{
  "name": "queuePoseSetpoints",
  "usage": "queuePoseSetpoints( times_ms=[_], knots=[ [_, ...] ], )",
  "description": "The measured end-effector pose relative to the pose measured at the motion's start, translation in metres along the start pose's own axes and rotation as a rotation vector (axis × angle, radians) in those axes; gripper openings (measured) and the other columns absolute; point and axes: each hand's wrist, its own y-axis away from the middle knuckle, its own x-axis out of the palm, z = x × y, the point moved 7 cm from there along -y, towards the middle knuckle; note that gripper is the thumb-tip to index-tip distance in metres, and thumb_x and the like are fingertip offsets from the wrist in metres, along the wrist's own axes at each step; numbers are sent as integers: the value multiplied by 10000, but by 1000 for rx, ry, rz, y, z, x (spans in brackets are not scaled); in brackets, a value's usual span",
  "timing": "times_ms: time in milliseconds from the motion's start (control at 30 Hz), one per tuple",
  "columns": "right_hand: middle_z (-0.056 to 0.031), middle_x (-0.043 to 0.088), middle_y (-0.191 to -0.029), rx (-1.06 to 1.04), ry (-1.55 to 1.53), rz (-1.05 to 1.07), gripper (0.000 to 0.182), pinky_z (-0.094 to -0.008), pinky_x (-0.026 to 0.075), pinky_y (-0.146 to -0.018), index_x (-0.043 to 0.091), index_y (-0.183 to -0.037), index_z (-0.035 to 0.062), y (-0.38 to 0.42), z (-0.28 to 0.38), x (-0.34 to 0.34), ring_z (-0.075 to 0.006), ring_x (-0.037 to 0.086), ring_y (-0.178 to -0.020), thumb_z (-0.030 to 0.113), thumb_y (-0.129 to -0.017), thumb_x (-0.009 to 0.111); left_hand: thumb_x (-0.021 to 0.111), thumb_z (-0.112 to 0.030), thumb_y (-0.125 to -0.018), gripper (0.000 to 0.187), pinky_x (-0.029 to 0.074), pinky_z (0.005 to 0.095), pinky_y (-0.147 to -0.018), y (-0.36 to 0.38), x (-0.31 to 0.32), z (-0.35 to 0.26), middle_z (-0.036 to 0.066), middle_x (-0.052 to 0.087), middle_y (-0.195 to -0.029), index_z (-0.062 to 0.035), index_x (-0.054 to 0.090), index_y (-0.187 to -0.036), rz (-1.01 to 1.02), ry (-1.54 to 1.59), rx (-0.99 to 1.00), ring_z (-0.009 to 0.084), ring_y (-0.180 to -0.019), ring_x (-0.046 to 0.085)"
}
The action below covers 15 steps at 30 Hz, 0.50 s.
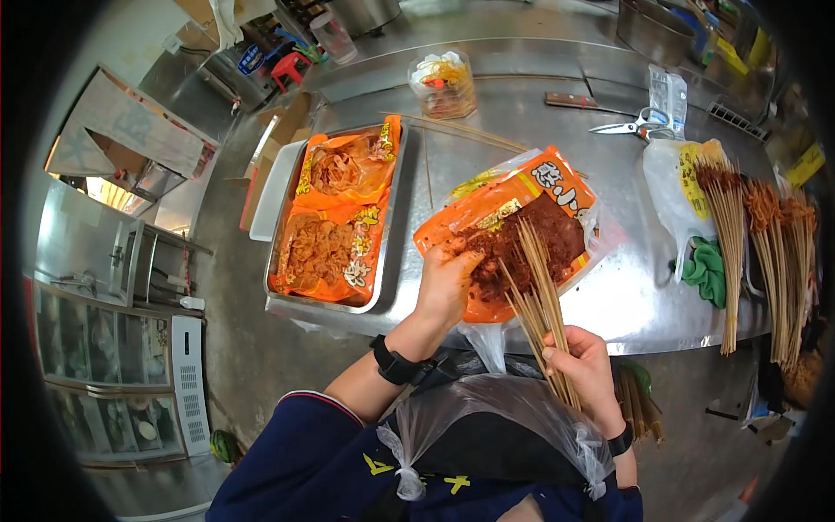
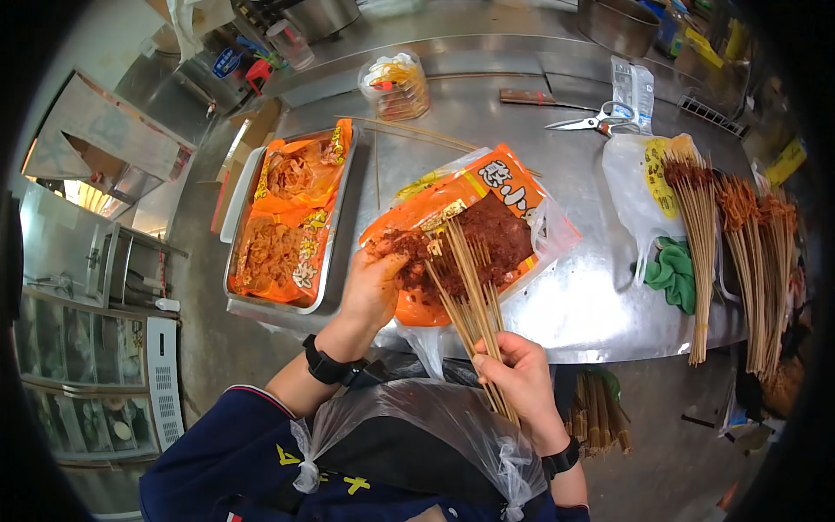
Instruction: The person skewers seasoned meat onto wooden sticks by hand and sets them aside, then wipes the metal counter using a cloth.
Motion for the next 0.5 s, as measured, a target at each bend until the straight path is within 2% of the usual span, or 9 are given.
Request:
queuePoseSetpoints(
  times_ms=[500],
  knots=[
    [-15, 576, -747, -17, -54, 29, 115, -190, 439, -554, 585, -896, -2, -7, -7, 2, -59, 526, -604, 11, -783, 597, 493, -18, -823, 335, 490, 309, -791, 0, -10, 14, 107, 563, -1083, 28, 465, -1154, -45, 53, -73, 191, -927, 579]
  ],
)
